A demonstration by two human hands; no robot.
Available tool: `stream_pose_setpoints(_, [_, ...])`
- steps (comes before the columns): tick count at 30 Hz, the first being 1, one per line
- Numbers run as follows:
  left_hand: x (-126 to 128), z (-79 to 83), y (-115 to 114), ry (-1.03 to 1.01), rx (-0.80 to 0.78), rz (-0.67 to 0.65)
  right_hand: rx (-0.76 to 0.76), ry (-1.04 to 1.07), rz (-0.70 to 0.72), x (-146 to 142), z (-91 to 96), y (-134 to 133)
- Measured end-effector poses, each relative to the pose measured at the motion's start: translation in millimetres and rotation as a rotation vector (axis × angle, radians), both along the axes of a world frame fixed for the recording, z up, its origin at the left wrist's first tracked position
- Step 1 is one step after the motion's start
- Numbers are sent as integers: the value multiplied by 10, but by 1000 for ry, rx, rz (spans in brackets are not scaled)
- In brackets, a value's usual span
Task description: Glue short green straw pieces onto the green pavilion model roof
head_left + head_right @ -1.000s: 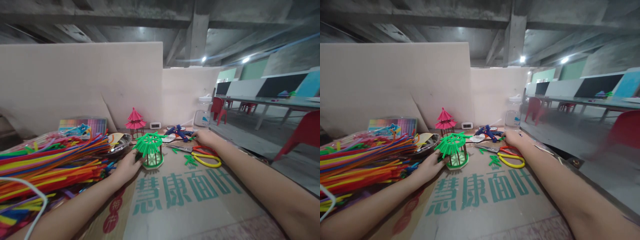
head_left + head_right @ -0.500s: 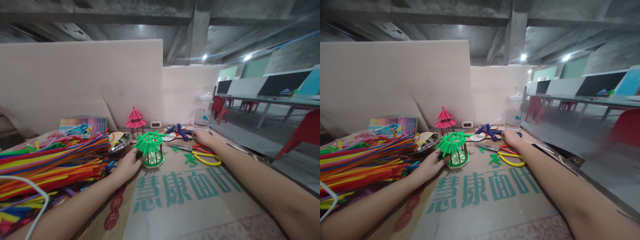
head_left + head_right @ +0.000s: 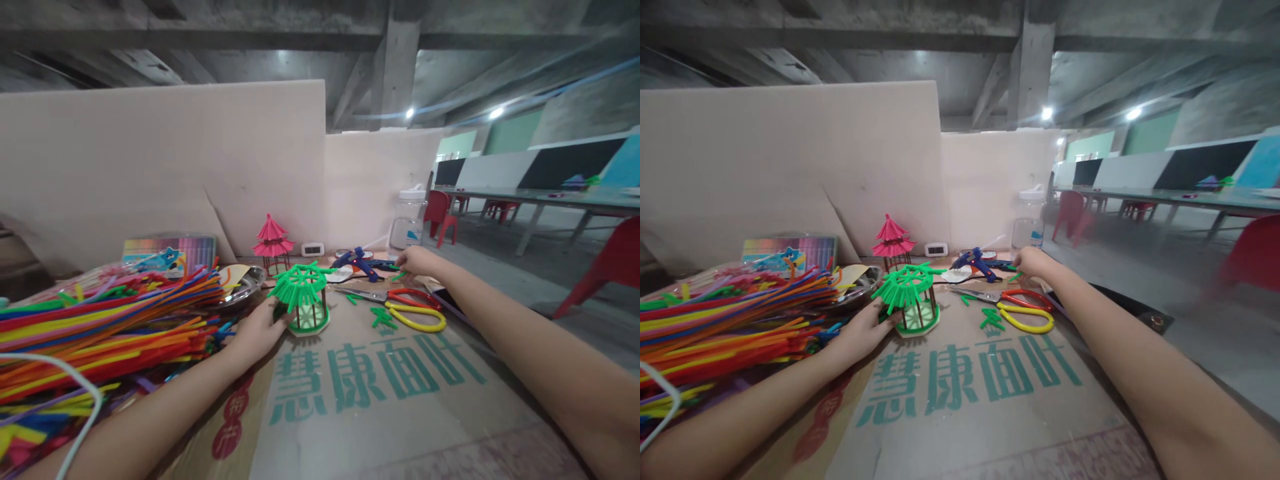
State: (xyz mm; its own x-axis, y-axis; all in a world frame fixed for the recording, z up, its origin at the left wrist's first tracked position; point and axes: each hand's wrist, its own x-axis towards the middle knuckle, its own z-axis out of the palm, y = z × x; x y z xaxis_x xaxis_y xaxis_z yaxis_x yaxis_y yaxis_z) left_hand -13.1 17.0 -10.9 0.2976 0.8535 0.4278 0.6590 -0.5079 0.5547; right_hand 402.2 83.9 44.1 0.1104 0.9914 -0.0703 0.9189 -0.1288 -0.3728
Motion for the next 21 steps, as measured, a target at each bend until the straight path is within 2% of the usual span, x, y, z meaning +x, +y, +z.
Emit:
stream_pose_setpoints(3, [14,25,-35,11,-16,13,44,40,24,-41,66,-102])
stream_pose_setpoints(7, [36,43,-73,7,-29,16,199,61,86,-184,86,-299])
stream_pose_setpoints(12, [46,35,-81,0,-11,2,426,158,181,-535,-39,-644])
stream_pose_setpoints(14, [46,38,-82,-2,-6,-13,454,298,215,-724,-131,-785])
stream_pose_setpoints(17, [51,68,-97,-3,-16,-47,475,728,256,-1027,-236,-984])
stream_pose_setpoints(21, [77,142,-143,42,20,-84,423,1048,342,-1379,-262,-1227])
